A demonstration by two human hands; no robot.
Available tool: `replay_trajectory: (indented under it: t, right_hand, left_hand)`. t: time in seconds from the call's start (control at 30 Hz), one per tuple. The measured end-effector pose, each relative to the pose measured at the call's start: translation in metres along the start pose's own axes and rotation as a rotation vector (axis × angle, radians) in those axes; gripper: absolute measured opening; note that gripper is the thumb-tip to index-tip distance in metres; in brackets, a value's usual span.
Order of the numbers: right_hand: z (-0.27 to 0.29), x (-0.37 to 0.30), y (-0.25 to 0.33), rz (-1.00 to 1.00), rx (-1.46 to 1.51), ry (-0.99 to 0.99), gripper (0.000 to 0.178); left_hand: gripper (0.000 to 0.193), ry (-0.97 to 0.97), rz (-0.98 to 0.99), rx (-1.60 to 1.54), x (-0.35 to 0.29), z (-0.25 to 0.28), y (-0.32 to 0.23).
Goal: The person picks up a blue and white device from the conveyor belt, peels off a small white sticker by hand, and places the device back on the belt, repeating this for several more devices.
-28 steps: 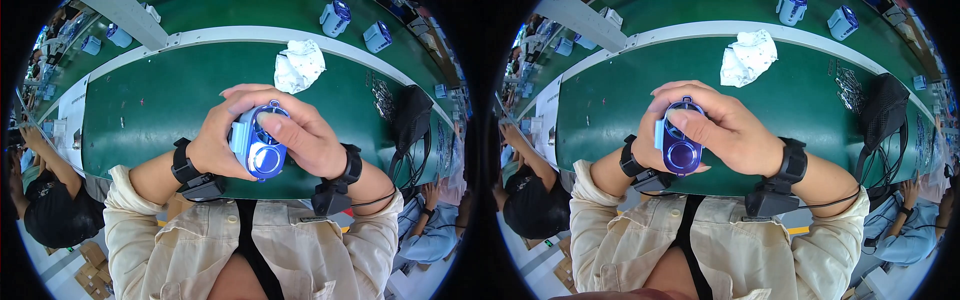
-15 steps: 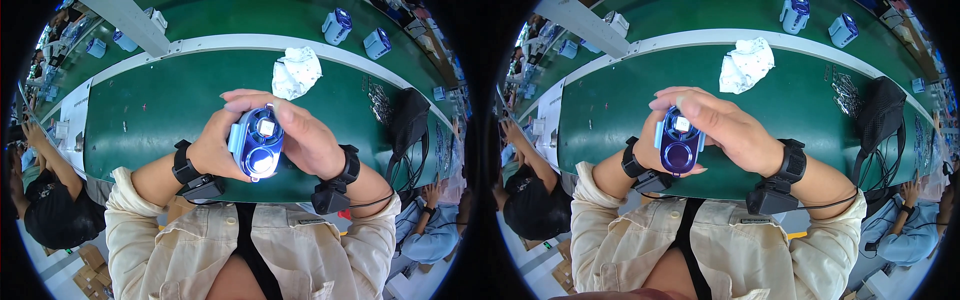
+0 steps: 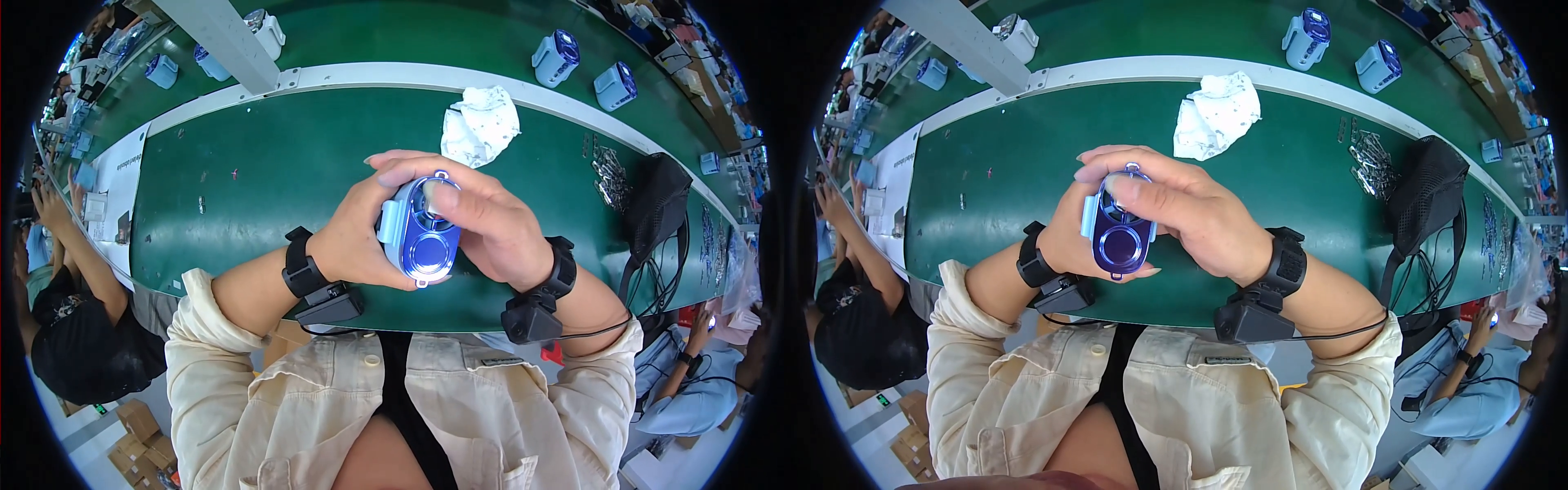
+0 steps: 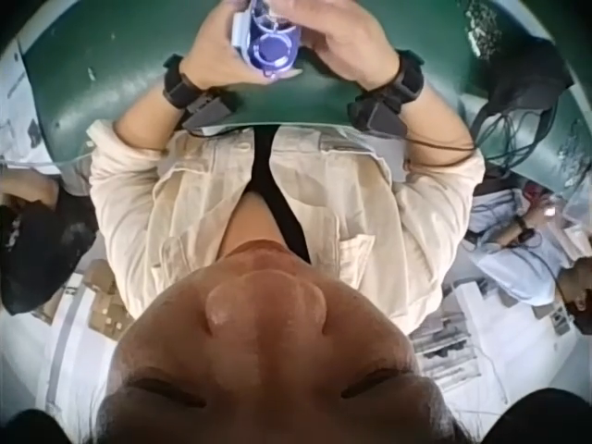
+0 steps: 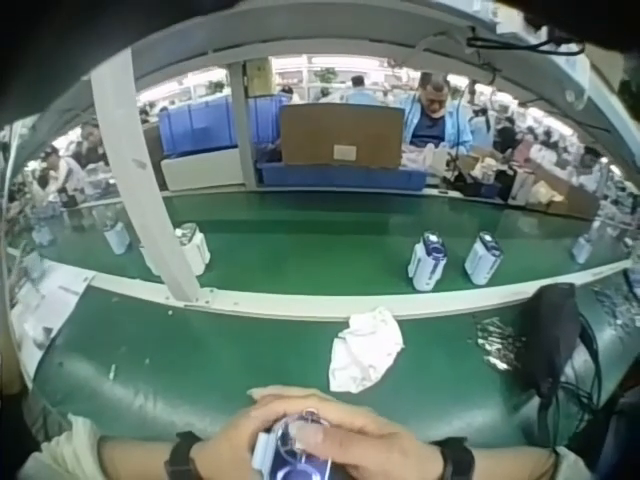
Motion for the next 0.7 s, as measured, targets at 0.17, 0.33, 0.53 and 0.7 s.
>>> replay_trajectory:
  t: [0.17, 0.33, 0.53, 0.7]
  right_hand:
    - [0.001, 0.017, 0.004, -0.011, -0.030, -0.035, 0.037]
    - [0.057, 0.085, 0.034, 0.109, -0.265, -0.196, 0.036]
    - [0.204, 0.156, 0.042, 0.245, -0.768, -0.480, 0.036]
    - [0.256, 0.180, 0.053, 0.026, -1.357, -0.675, 0.039]
  left_hand:
    - [0.103, -0.151, -0.042, 0.069, -0.004, 0.007, 0.003]
    - [0.106, -0.430, 0.009, 0.133, -0.005, 0.026, 0.005]
    - [0.095, -0.384, 0.033, 0.185, -0.004, 0.019, -0.001]
    - [0.083, -0.429, -0.016, 0.198, -0.003, 0.021, -0.003]
Point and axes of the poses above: each hand's wrist, its own x-axis towards the middle knuckle, its own z-axis out of the back of the hand, y = z × x, the point moved 5 cm from there along x, towards the middle knuckle, and after that the axes turned 7 degrees about z, right-handed, at the moved point
